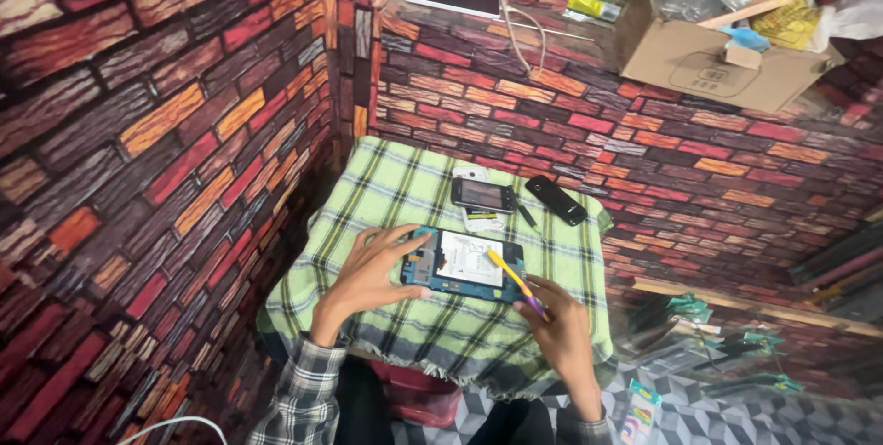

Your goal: The person cleans a blue plastic frame with a yellow tool, then places it onto a disassembled mobile phone chassis on a table. They continue to adjust the frame and the phone components by hand.

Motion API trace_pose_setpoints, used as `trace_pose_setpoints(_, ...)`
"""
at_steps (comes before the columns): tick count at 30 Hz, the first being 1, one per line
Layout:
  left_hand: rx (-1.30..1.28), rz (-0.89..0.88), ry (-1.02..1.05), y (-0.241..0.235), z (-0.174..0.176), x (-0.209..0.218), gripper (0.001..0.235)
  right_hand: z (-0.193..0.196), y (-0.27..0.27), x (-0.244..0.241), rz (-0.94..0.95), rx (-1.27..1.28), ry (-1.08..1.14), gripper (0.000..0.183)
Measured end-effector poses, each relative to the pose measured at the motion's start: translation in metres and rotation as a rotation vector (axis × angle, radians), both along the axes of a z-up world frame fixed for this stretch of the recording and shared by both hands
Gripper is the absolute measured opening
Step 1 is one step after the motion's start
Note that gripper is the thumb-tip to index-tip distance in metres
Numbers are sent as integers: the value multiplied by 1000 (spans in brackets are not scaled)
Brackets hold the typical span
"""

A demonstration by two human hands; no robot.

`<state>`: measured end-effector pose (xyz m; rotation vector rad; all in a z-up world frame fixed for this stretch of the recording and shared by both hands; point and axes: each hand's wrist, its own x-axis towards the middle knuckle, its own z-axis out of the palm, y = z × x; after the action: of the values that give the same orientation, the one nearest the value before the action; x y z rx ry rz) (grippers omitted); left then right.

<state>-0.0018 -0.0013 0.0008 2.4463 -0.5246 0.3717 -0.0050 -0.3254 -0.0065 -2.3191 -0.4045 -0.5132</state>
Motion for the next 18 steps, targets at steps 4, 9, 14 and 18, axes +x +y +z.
trace_pose_setpoints(4, -6, 16, -8, -1, -2, 1, 90, 2, 3, -1, -60, -28, 66, 21)
trace_pose_setpoints(9, 18, -4, -24, -1, -9, 5, 93, 5, 4, -8, -23, 29, -34, 22)
trace_pose_setpoints(14, 37, 2, -9, 1, -11, 8, 92, 9, 5, -10, 44, 29, -151, 32)
trace_pose_setpoints(18, 37, 6, -26, 0, -14, 7, 88, 9, 7, -9, -35, 52, -61, 25)
